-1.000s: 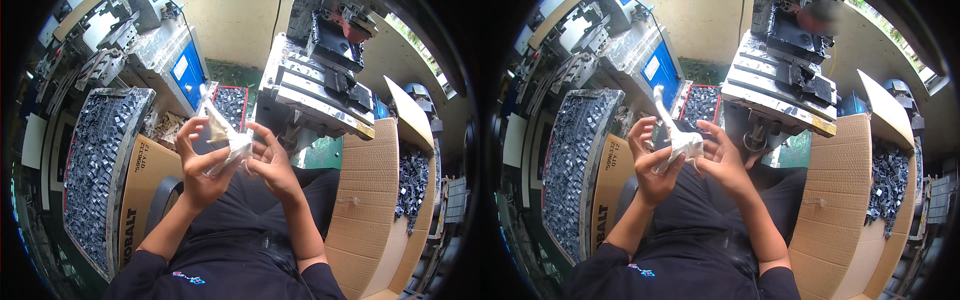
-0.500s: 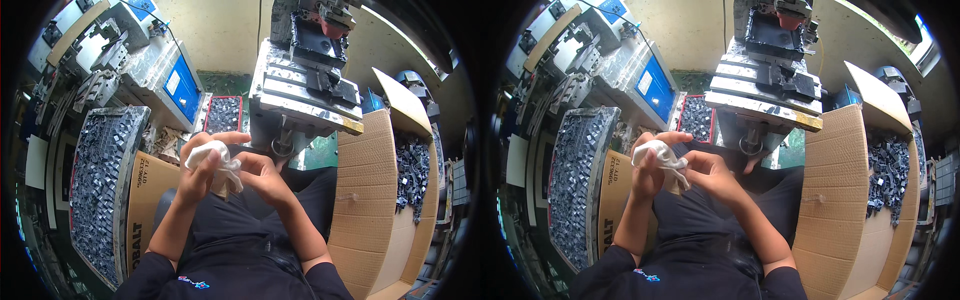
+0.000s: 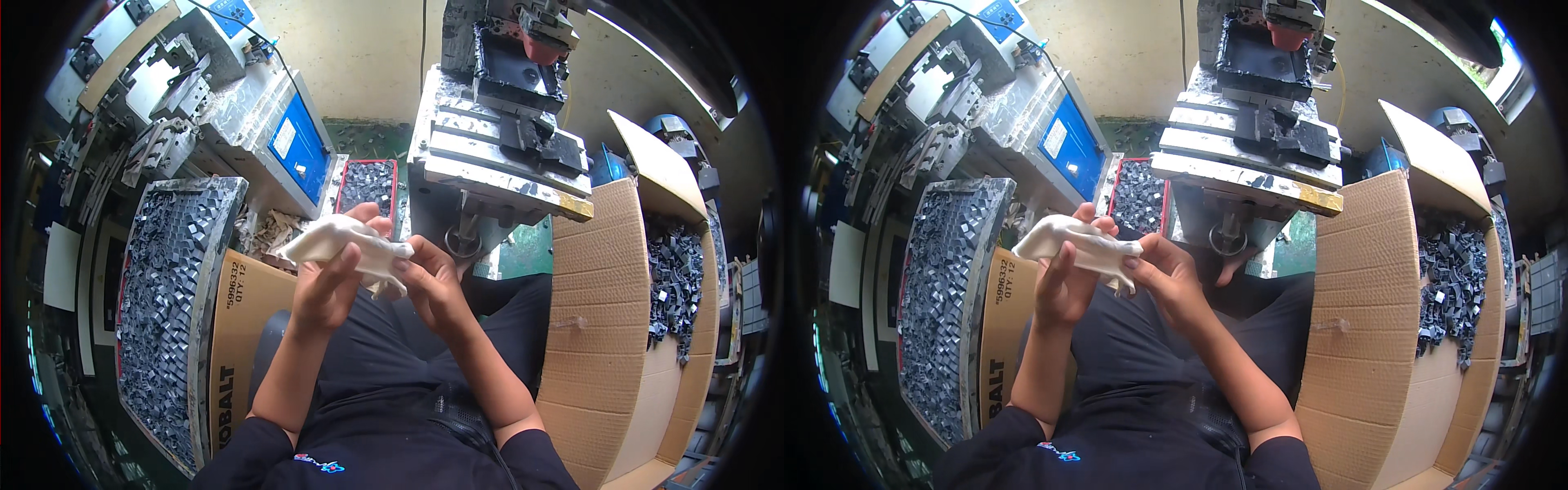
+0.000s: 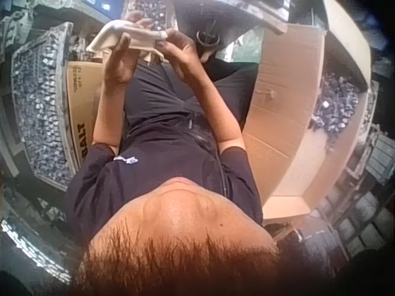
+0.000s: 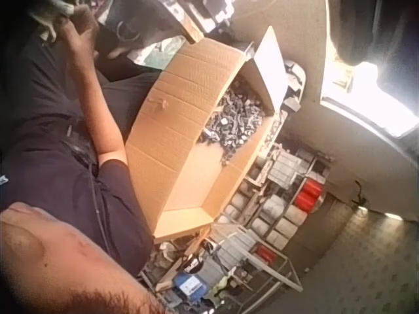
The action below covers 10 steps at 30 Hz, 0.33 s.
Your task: Manually place small plastic components into a pad printing machine and clean the ink pad.
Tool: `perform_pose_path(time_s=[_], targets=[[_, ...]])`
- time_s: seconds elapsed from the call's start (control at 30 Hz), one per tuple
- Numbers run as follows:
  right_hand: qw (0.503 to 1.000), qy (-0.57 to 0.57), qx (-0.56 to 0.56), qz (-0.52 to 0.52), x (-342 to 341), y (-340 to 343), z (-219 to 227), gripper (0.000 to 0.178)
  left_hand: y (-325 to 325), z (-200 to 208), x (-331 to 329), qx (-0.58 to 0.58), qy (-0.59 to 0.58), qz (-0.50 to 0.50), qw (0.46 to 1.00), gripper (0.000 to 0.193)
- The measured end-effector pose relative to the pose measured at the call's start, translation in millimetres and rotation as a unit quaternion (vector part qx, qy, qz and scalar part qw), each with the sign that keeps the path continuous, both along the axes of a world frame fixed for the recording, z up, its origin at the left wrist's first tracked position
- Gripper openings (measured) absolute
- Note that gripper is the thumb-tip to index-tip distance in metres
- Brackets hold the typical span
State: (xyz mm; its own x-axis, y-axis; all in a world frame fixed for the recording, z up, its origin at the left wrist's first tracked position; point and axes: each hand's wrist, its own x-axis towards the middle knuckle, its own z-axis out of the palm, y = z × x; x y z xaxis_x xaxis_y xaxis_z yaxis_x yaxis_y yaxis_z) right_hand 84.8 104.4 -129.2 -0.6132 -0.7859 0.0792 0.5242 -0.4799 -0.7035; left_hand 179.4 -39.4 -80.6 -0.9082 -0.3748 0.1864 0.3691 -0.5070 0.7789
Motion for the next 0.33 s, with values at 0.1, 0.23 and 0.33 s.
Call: perform_pose_path(time_s=[0.1, 0.23, 0.33], targets=[[0.999, -0.024, -0.008, 0.028, -0.7, 0.1, 1.6, 0.013, 0.8, 3.7, 0.3, -0.151, -0.016, -0.007, 0.988, 0.036], [0.999, -0.017, -0.021, 0.025, -1.6, -1.0, -9.5, 0.011, 2.5, -4.5, -5.6, -0.137, 0.003, -0.018, 0.99, 0.035], [0.99, 0.109, -0.04, 0.082, -6.8, -4.9, -18.7, 0.01, -9.8, -5.9, -10.7, -0.146, 0.037, -0.077, 0.986, 0.036]])
